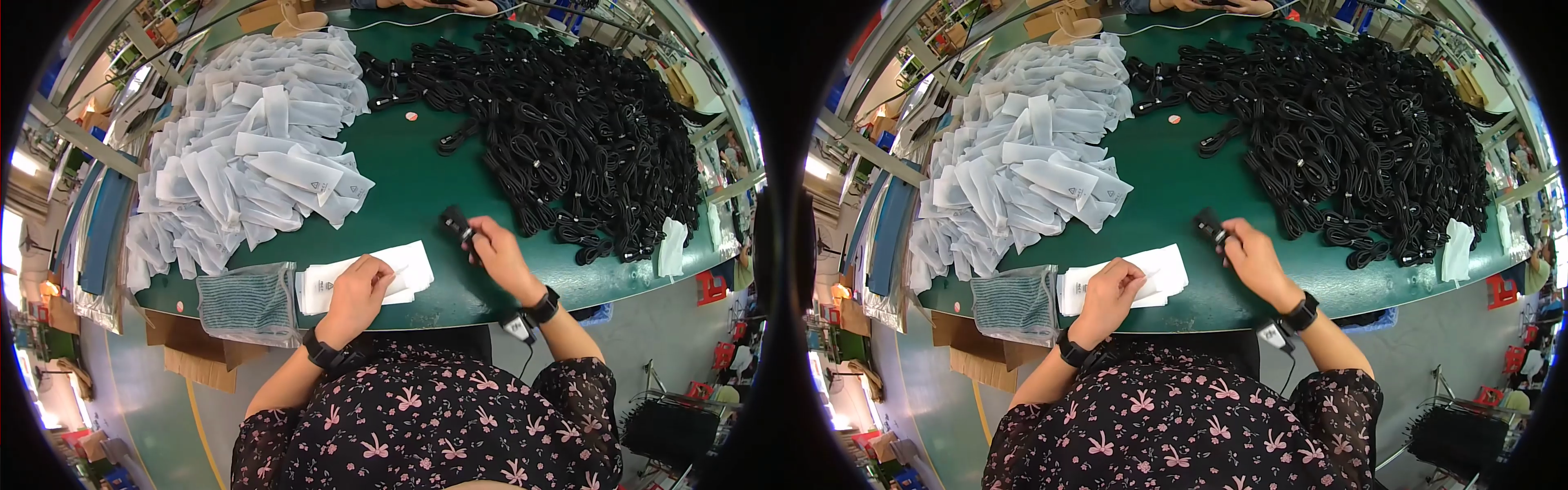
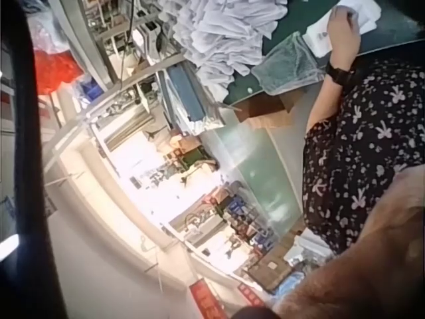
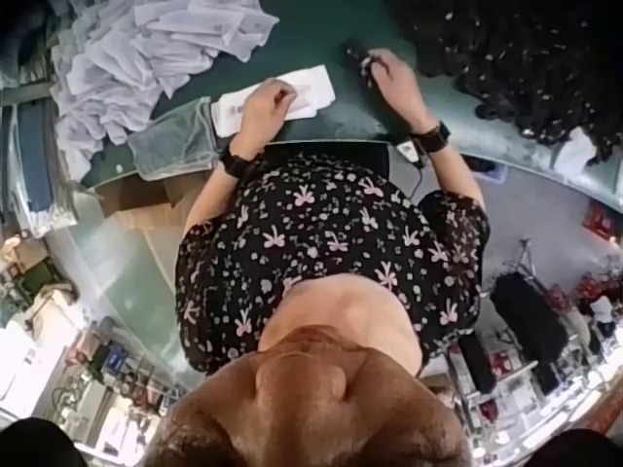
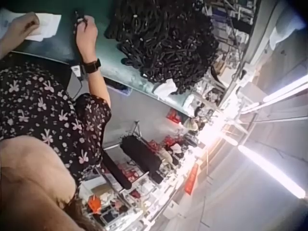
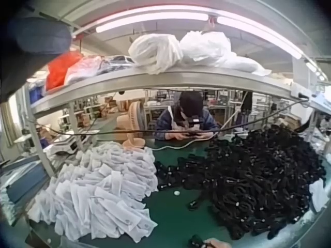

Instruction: The person packages cables by hand, picking up a cable from a pile, sliding it into a plastic sleeve, and placing the sleeved cable onto a separate stack.

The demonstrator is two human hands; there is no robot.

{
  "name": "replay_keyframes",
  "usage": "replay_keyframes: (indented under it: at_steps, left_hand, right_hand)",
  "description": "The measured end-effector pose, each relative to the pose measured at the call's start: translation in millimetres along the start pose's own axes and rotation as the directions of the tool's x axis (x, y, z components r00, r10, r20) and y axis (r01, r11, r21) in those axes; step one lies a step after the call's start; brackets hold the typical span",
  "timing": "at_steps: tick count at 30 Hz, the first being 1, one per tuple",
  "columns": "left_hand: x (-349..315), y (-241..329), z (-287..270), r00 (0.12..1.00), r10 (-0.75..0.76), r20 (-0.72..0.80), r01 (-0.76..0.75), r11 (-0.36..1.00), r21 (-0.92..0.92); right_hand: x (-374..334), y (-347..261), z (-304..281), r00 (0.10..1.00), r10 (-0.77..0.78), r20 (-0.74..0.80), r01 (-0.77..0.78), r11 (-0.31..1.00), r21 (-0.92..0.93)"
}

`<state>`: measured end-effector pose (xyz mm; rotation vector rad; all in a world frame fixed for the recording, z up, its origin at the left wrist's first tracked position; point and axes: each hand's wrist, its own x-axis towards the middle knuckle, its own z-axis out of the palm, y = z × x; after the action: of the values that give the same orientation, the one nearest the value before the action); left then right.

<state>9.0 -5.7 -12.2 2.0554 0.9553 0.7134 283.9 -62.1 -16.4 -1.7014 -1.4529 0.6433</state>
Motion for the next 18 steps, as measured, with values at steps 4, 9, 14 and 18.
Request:
replay_keyframes:
  at_steps: [4, 9, 14, 18]
  left_hand:
    - [-1.9, 0.2, -2.2, 0.993, -0.12, 0.019, 0.122, 0.985, -0.125]
    - [-2.5, -2.3, -3.6, 0.991, -0.136, 0.009, 0.134, 0.969, -0.206]
    - [-1.5, 3.3, -3.2, 0.999, 0.05, 0.019, -0.047, 0.985, -0.169]
    - [5.0, 8.4, -4.7, 0.925, 0.379, 0.006, -0.379, 0.925, 0.037]
  right_hand:
    - [-27.1, -41.8, 8.0, 0.982, -0.07, 0.174, 0.03, 0.974, 0.225]
    - [-36.3, -49.1, 11.0, 0.898, -0.356, 0.26, 0.366, 0.93, 0.009]
    - [-28.9, -41.1, 14.6, 0.855, -0.367, 0.367, 0.4, 0.916, -0.016]
    - [-24.3, -43.5, 24.2, 0.901, 0.089, 0.424, -0.213, 0.944, 0.253]
